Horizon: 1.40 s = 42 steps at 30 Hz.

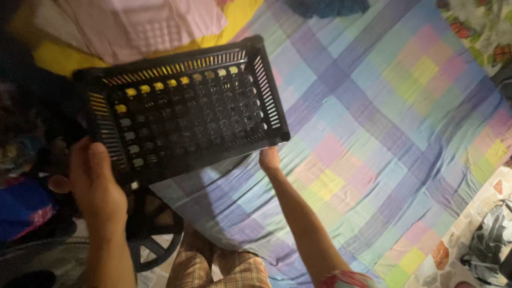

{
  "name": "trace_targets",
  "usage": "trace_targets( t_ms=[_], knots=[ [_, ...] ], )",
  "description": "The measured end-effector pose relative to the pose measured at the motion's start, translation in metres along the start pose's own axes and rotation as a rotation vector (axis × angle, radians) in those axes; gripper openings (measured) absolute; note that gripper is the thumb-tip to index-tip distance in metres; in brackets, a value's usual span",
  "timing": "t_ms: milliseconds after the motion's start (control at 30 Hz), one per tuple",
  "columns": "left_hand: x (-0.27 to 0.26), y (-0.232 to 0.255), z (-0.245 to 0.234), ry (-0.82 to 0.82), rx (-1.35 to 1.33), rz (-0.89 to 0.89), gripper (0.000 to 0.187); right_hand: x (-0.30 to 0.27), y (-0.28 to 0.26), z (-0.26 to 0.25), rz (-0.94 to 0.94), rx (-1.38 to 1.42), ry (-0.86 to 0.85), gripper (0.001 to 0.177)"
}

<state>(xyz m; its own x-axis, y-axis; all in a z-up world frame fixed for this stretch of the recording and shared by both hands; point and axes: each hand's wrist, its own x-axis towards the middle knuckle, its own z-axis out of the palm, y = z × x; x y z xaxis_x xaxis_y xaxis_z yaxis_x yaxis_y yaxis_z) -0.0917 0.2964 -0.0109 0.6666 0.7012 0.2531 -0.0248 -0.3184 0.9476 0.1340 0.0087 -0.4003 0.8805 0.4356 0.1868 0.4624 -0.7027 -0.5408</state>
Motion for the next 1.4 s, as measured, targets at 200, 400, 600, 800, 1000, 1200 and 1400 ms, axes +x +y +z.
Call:
trace_targets(
  t_ms=[200,400,600,800,1000,1200,1400],
  knots=[
    [-0.005,0.029,-0.003,0.021,0.318,-0.135,0.052,-0.037,0.014,0.023,0.037,-0.111,-0.038,0.044],
    [-0.002,0.068,0.003,-0.025,0.552,0.046,0.057,-0.017,0.002,-0.012,0.305,0.435,0.182,0.034],
    [-0.025,0.105,0.043,-0.105,0.689,0.584,0.036,-0.004,-0.070,-0.176,0.398,1.249,0.485,0.015],
    [-0.042,0.099,0.130,-0.332,0.537,0.666,0.033,-0.011,-0.183,-0.331,0.202,1.202,0.223,0.017],
    [-0.047,0.079,0.154,-0.311,0.531,0.667,0.024,0.009,-0.214,-0.353,0.281,0.944,0.084,0.019],
    [-0.048,0.065,0.159,-0.261,0.530,0.682,0.022,0.023,-0.197,-0.346,0.182,0.995,0.007,0.022],
    [-0.049,0.060,0.167,-0.248,0.540,0.685,0.023,0.036,-0.174,-0.348,0.240,0.929,-0.098,0.028]
  ],
)
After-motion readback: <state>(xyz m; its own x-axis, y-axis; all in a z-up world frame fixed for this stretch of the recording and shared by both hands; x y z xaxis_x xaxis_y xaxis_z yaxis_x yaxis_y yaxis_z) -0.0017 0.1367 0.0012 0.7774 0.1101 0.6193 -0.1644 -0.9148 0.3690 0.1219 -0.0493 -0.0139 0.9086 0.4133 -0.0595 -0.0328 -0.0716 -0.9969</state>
